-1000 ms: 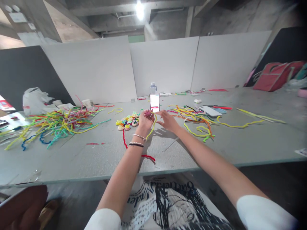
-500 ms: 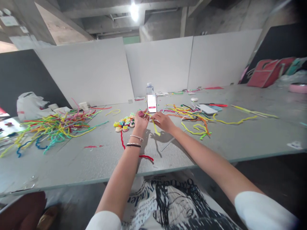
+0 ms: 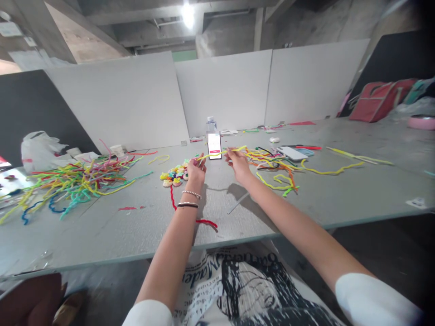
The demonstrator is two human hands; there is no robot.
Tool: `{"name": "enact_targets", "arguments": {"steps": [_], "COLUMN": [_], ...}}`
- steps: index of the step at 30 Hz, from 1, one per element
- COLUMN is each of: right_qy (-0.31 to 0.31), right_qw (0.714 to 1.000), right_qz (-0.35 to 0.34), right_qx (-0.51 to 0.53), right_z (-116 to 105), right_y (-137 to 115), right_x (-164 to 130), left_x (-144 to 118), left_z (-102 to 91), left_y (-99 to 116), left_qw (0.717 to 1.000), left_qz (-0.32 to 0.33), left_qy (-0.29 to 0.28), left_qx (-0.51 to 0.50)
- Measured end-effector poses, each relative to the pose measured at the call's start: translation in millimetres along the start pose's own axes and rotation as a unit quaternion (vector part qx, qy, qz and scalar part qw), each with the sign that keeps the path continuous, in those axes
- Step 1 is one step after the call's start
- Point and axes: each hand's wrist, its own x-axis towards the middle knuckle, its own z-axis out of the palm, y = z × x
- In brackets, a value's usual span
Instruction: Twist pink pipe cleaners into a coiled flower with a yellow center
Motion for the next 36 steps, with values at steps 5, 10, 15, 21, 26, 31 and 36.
{"name": "enact_targets", "arguments": {"steps": [5, 10, 15, 21, 26, 31, 36], "right_qy": [0.061, 0.079, 0.059, -0.078, -0.185, -0.283, -0.279], "right_qw": [0.986, 0.971, 0.956, 0.975, 0.857, 0.687, 0.661], "right_qz": [0.094, 0.134, 0.233, 0.204, -0.043, -0.113, -0.128], "right_qx": [0.127, 0.181, 0.17, -0.047, -0.479, -0.659, -0.685], "right_z": [-8.4, -12.9, -17.6, -12.7, -12.5, -13.9, -11.7], "right_y": [-1.5, -3.6, -1.5, 4.0, 14.2, 22.6, 18.5], "right_x": [10.7, 14.8, 16.6, 8.0, -1.6, -9.6, -9.2], "left_x": [-2.2, -3.1, -3.6, -7.1, -8.4, -9.4, -13.7], "left_z": [0.3, 3.0, 4.1, 5.6, 8.0, 8.8, 11.1], "left_y": [-0.8, -7.5, -13.4, -13.0, -14.2, -15.0, -16.6], "left_qw": [0.998, 0.986, 0.966, 0.966, 0.968, 0.952, 0.951], "left_qz": [-0.022, -0.04, 0.011, 0.054, 0.081, 0.132, 0.139], "left_qy": [-0.042, -0.055, -0.047, -0.067, -0.061, -0.062, -0.092], "left_qx": [0.039, 0.154, 0.254, 0.244, 0.228, 0.268, 0.262]}}
